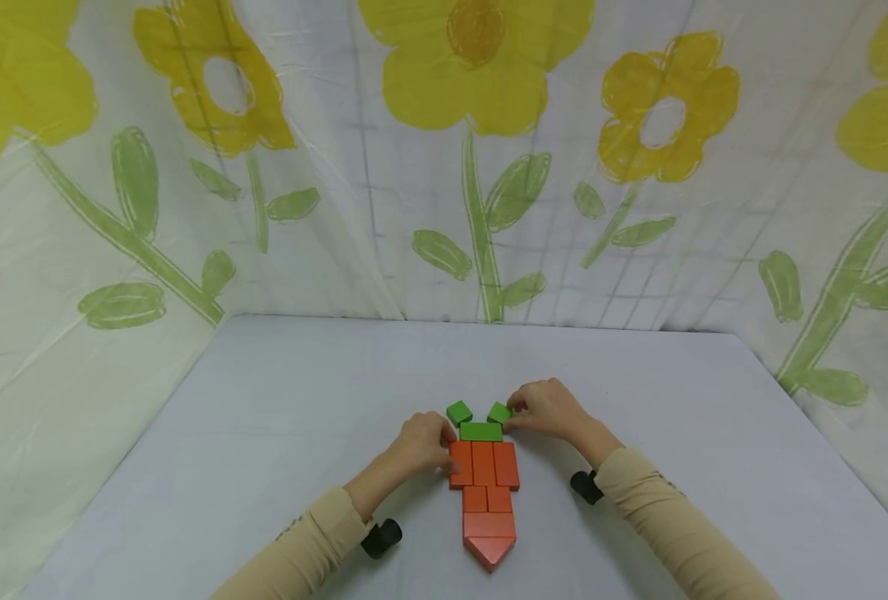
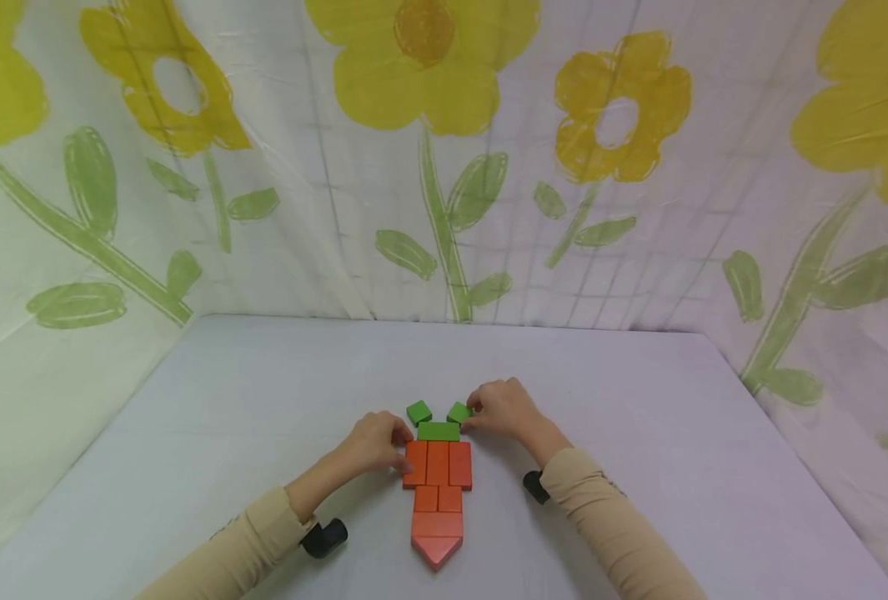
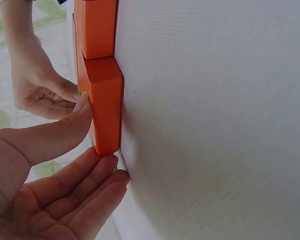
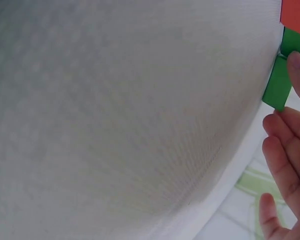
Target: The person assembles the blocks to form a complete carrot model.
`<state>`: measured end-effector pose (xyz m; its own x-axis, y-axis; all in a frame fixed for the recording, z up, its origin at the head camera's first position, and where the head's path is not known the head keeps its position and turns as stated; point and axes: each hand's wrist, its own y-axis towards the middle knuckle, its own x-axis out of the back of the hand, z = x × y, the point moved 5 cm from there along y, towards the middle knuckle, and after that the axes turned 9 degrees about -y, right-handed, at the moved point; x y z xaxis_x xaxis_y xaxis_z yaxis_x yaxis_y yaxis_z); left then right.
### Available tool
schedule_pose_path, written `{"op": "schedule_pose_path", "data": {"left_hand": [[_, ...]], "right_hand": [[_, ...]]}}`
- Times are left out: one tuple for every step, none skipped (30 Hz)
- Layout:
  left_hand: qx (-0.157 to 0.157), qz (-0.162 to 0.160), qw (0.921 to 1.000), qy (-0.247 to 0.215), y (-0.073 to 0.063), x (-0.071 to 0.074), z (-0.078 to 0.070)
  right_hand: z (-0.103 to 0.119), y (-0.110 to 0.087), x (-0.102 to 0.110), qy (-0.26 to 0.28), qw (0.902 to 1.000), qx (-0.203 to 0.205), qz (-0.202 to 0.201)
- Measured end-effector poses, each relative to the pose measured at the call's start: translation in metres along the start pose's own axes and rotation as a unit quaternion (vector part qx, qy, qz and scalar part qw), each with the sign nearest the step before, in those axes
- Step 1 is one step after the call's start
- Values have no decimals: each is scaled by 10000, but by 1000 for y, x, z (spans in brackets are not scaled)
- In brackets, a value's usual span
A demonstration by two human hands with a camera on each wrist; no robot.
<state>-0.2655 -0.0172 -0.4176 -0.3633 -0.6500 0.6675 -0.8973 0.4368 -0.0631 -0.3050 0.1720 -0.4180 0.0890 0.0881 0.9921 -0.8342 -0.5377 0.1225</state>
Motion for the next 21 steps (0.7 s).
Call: {"op": "schedule_pose_path", "data": {"left_hand": [[5,-2,10000,-2,0,0,0],[12,-2,10000,-3,0,0,0],[9,1,10000,-1,0,0,0],[25,4,10000,-5,0,0,0],[35,5,10000,-8,0,0,0],[47,5,10000,-19,0,0,0],[66,11,10000,-30,0,0,0],[88,15,10000,-36,0,0,0],[113,22,9999,-42,0,0,0],[137,28,9999,-52,0,1,0],[145,30,9999,-55,0,1,0],[147,31,9999,-55,0,1,0],[152,33,9999,-52,0,1,0],[137,34,9999,-33,0,1,1],[124,36,9999,-25,1,0,1],[109,33,9999,-16,1,0,1],[95,31,9999,-4,1,0,1],[80,31,10000,15,1,0,1],[72,34,10000,27,1,0,1],[63,38,10000,42,1,0,1],[58,39,10000,52,1,0,1]], "right_hand": [[0,0,0,-24,10000,12,-2],[1,0,1,-37,10000,9,4],[1,0,1,-46,10000,2,10],[2,0,1,-54,10000,-3,13],[2,-1,1,-58,10000,-16,21],[2,-1,2,-68,10000,-36,30],[3,-1,2,-81,10000,-43,31],[3,-1,2,-91,9999,-45,28],[3,-1,2,-104,9999,-47,24],[3,-1,2,-117,9999,-48,16],[3,-1,2,-131,9999,-52,9],[3,-1,2,-140,9999,-62,5],[3,0,2,-147,9999,-71,1],[3,0,1,-144,9999,-85,8],[3,0,1,-142,9998,-112,22],[3,0,1,-136,9998,-138,40],[3,-1,1,-149,9998,-149,50],[3,-1,0,-163,9997,-165,65],[2,-1,0,-173,9997,-174,78],[2,-1,-1,-178,9996,-195,108],[2,-2,-1,-188,9995,-213,139]]}}
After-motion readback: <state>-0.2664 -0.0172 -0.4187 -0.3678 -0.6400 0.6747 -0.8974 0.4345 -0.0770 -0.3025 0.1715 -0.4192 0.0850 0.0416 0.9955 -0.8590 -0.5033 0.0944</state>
